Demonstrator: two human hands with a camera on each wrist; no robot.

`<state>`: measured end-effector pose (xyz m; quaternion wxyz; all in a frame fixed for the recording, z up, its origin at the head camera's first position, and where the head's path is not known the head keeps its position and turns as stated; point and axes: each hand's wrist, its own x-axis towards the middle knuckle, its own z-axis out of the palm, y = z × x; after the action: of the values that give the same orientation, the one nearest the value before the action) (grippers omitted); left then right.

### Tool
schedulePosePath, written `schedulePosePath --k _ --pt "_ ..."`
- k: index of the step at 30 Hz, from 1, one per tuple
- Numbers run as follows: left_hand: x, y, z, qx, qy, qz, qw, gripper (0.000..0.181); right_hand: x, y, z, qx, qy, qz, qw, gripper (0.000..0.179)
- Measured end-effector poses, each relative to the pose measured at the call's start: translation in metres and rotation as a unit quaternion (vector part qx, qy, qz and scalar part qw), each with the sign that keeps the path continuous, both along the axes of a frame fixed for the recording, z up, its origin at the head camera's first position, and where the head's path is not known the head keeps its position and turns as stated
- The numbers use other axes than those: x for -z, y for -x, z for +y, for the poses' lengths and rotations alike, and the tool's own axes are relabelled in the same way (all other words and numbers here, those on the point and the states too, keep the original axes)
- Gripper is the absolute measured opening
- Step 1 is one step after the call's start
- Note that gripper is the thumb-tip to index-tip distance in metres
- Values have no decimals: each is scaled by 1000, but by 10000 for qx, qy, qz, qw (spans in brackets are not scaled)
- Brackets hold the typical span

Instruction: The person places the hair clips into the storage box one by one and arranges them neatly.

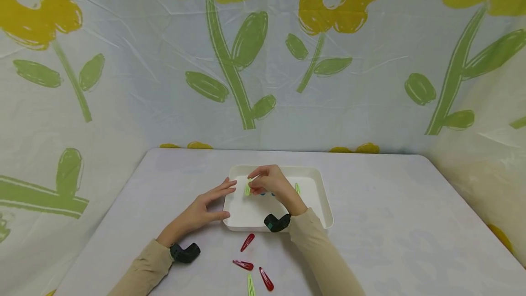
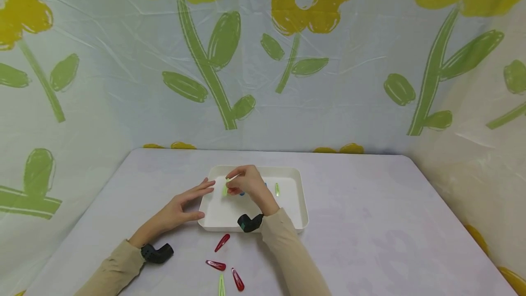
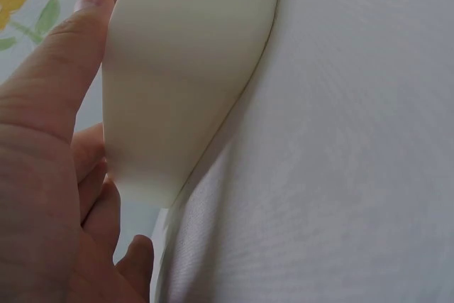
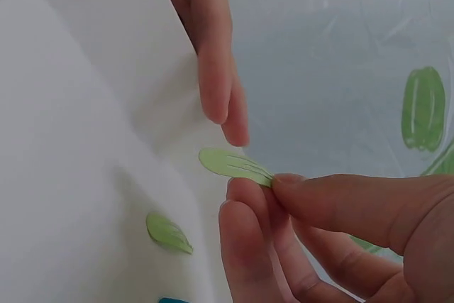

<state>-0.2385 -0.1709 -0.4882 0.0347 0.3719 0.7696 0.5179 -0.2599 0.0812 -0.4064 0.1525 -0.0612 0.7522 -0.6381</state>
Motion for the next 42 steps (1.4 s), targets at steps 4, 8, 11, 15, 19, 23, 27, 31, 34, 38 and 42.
schedulePosePath --k 4,8,11,15,19,23,27,31,34,38,42 --pt "0 1 0 45 -6 28 10000 67 2 1 1 -39 -58 -93 9999 19" --pt "1 1 0 74 -19 22 10000 67 3 2 1 -3 -212 -136 9997 18" --pt "1 1 0 77 -19 50 10000 67 3 3 1 -34 -396 -143 9991 16" --pt "0 1 0 105 -48 126 9999 66 5 3 0 -170 -683 -167 9974 13" --pt "0 1 0 78 -62 77 9999 67 7 4 0 -299 -933 -219 9949 11" --pt "1 1 0 53 -39 35 10000 68 9 4 -1 -380 -1138 -187 9926 10" --pt "3 2 -1 56 9 58 10000 67 11 3 -1 -468 -1402 -84 9890 8" --pt "3 2 0 52 13 65 10000 66 12 2 -1 -562 -1684 -11 9841 5" --pt "3 2 0 66 -7 91 9999 66 12 1 -1 -615 -1832 -9 9812 4" --pt "3 3 0 104 -41 167 9998 66 13 1 -1 -685 -1912 -8 9791 4" --pt "3 2 0 117 -67 194 9997 65 15 2 0 -736 -1958 16 9779 4"
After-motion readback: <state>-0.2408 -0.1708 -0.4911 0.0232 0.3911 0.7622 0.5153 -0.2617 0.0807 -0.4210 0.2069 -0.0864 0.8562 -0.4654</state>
